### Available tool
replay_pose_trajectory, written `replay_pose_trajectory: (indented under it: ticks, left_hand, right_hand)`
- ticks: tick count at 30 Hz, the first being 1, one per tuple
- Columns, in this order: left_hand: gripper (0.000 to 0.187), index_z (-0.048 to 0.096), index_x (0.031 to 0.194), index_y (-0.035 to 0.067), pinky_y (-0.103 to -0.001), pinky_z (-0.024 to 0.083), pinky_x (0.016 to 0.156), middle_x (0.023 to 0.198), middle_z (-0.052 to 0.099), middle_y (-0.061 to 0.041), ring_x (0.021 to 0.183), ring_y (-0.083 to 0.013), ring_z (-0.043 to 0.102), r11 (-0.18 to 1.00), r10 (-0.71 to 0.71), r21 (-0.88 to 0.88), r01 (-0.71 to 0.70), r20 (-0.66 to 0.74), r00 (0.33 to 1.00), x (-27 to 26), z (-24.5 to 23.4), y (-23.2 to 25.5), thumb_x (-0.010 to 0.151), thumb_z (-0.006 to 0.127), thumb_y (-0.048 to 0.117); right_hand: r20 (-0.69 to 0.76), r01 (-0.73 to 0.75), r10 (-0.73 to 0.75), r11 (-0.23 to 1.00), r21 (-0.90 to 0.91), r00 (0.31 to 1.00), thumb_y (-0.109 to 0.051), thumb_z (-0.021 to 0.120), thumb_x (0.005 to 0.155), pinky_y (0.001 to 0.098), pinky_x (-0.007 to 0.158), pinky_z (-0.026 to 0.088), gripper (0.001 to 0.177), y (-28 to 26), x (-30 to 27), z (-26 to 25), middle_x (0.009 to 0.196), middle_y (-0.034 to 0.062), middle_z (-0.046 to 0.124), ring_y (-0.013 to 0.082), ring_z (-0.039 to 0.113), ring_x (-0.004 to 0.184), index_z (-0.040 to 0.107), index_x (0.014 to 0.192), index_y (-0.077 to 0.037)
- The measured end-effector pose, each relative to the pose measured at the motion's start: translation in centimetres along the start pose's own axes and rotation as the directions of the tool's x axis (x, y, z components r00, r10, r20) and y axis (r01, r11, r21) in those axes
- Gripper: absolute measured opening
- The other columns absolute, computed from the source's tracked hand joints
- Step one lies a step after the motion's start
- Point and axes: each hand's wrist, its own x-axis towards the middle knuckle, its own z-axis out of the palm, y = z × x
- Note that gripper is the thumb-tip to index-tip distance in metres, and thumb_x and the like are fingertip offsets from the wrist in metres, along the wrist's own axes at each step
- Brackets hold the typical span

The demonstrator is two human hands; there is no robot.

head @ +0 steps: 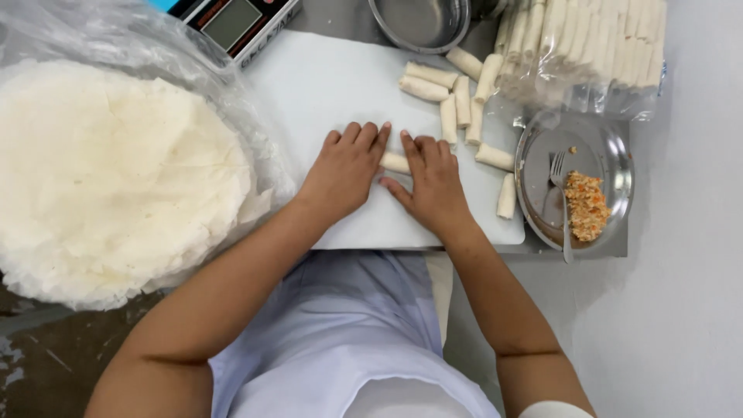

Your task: Separating spring roll wrappers from a stack and rolling a spring roll with filling

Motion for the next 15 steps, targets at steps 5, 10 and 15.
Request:
replay_pose_trajectory:
  ticks: [5,10,15]
  left_hand:
    - [0.057,0.040,0.154,0.001,-0.049,0.058,0.071,0.106,0.070,-0.018,0.090,-0.0373,0.071,0.950,-0.075,-0.300,0.084,0.041,0.996,-4.1,-4.5,1.7,0.099,0.051,0.011]
    - [0.057,0.069,0.128,0.002,-0.048,0.046,0.075,0.109,0.061,-0.019,0.096,-0.0386,0.059,0.896,-0.411,0.031,0.443,-0.321,0.853,-12.2,-10.9,-0.6,0.088,0.071,0.044]
    - [0.019,0.072,0.099,0.010,-0.043,0.049,0.085,0.120,0.071,-0.009,0.104,-0.0281,0.065,0.851,-0.521,-0.100,0.516,-0.291,0.802,-15.8,-13.1,-3.7,0.084,0.076,0.020]
  right_hand:
    - [-0.004,0.085,-0.086,0.977,0.194,0.996,-0.028,0.077,0.090,0.0477,0.094,0.042,0.033,-1.0,-0.8,-0.5,0.119,0.0158,0.054,0.0377,0.053,0.113,0.063,0.108,-0.004]
    - [-0.288,-0.047,-0.020,0.974,-0.222,0.958,-0.054,0.074,0.099,0.0502,0.084,0.044,0.061,6.2,-1.7,-3.8,0.108,0.0185,0.062,0.0386,0.059,0.096,0.066,0.130,-0.002]
    - [-0.326,-0.046,0.047,0.999,0.010,0.944,-0.045,0.060,0.106,0.0541,0.102,0.044,0.047,0.1,3.1,-5.9,0.128,0.0177,0.053,0.0348,0.047,0.121,0.062,0.131,-0.005]
